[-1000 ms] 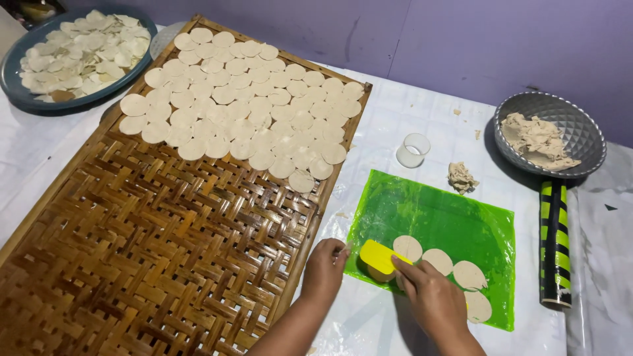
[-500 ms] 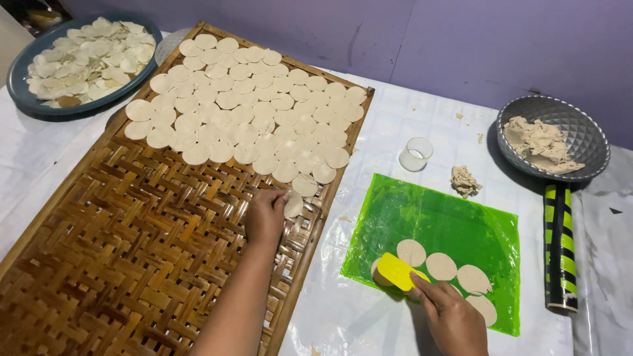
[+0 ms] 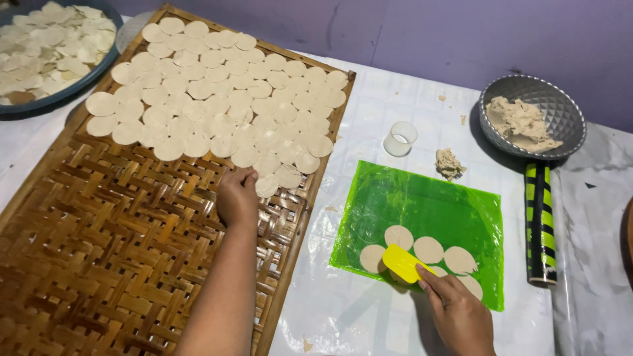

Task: Transferring cut dough circles to a tray and flattening fresh dough using a rolling pin.

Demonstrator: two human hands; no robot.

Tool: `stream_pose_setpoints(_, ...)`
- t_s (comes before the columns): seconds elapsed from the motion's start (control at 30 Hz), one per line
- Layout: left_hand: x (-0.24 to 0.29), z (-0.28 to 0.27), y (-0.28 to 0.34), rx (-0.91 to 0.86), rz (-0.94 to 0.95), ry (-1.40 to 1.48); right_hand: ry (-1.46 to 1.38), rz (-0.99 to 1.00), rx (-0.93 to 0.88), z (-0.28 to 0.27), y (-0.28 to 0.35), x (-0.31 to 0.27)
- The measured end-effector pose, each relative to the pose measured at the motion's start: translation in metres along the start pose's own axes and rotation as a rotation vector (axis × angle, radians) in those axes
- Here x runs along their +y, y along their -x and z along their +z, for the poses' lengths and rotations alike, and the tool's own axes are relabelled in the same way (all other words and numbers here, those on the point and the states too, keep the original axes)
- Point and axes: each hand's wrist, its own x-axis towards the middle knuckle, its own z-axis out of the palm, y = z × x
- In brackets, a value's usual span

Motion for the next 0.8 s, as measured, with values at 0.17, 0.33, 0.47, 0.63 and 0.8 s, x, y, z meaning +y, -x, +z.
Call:
stream_pose_setpoints(0.17,0.033,-0.018,0.023,-0.036,-0.033,0.165,0.173,0.022,-0.026,-0.012,0.013,0.007)
stream_pose_setpoints(0.33,0.066,-0.016,0.107,-0.557,0.258,0.186,0.175,-0.099,-0.034,-0.007,0.027,0.002)
stream_pose_setpoints(0.47,0.087,-0.022,0.160,-0.870,0.376,0.129,0.235,-0.101,-0.119,-0.007,0.026,-0.007)
stream_pose_setpoints(0.63,0.077,-0.001,0.189,-0.833,0.660,0.186,0.372,-0.216,-0.094,-0.004,0.023,-0.008)
stream_pose_setpoints(0.8,0.085,0.014,0.203,-0.753,0.700,0.156,0.383,-0.249,-0.085,-0.009,0.015,-0.015)
